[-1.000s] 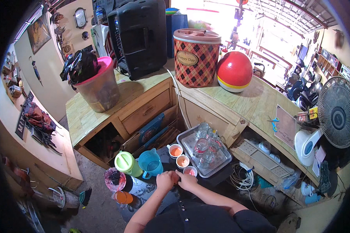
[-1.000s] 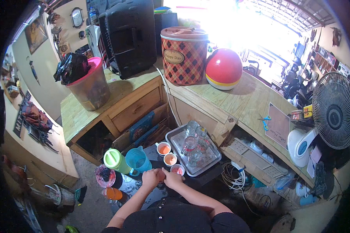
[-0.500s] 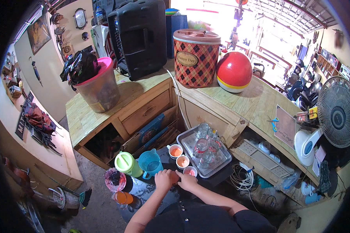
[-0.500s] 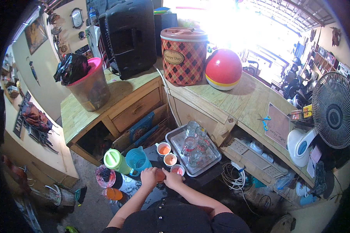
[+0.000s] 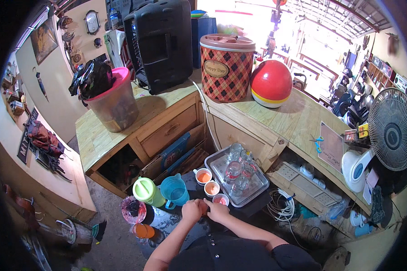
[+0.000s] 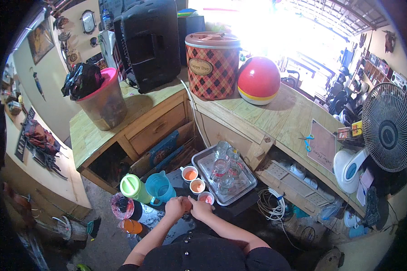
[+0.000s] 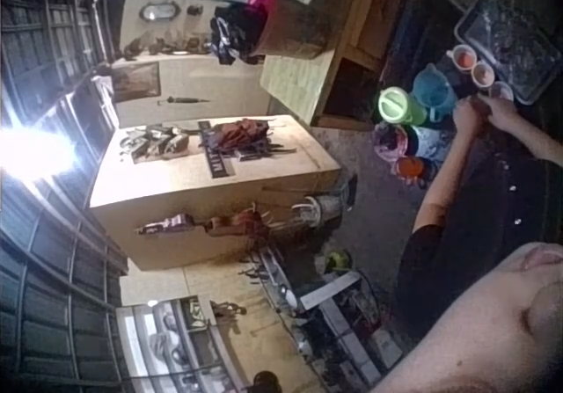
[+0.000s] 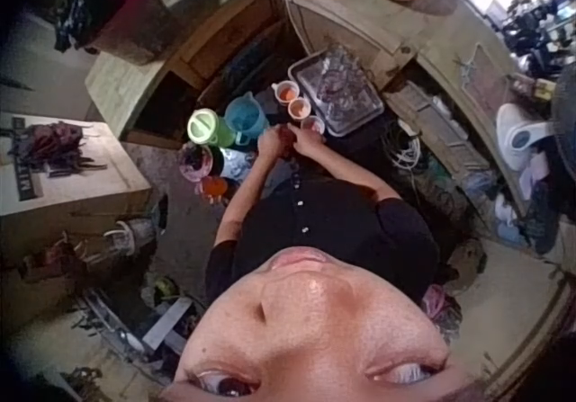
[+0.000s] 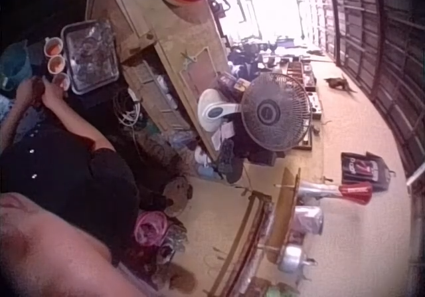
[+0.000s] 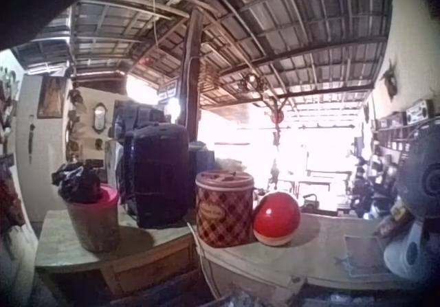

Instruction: The person is seen mixing liquid ingredients in small containers using a spoon.

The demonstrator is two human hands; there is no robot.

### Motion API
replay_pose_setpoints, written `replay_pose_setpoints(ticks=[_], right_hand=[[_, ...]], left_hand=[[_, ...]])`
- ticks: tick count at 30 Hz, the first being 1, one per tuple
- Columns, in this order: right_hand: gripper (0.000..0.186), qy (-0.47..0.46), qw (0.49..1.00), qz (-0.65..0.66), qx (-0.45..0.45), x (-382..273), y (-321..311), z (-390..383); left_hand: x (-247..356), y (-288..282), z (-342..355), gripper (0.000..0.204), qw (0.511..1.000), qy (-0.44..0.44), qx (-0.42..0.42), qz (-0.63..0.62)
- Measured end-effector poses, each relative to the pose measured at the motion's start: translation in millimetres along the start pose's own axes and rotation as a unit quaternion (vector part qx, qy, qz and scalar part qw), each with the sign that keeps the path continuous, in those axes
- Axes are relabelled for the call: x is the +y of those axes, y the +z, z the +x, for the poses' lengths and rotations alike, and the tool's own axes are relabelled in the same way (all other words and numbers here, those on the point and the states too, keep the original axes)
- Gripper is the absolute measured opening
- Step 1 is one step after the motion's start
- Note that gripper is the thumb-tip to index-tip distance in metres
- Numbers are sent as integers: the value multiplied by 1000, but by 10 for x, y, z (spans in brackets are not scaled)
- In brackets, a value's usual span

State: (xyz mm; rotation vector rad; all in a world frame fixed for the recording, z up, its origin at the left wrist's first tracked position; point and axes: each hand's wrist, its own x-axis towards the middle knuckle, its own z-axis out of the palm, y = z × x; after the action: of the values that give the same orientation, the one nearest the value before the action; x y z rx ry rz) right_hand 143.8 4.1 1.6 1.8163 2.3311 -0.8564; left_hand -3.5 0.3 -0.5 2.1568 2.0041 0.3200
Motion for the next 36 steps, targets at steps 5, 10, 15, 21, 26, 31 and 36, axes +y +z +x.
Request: replay_pose_setpoints(ticks=[5,10,15,21,26,31,36], right_hand=[[71,-6,1000,7,-4,23,-34,3],[71,-3,1000,1,8,17,28,8],[72,-1,1000,-1,-2,25,-11,-4],[71,-2,1000,-13,3,0,19,11],[71,7,1000,0,5,49,18,4],[71,-6,1000,-1,-5,9,-6,4],[71,-1,1000,-7,4,21,3,-5]], left_hand=[[-2,-66,59,15,996,49,62,-30],[-37,42,-21,17,998,41,33,-34],[1,-69,10,18,994,62,82,-44],[-26,29,-4,16,990,64,74,-104],[92,-155,-35,15,997,52,54,8],[-6,18,11,15,989,63,70,-110],[15,-90,-1,14,997,44,65,-13]])
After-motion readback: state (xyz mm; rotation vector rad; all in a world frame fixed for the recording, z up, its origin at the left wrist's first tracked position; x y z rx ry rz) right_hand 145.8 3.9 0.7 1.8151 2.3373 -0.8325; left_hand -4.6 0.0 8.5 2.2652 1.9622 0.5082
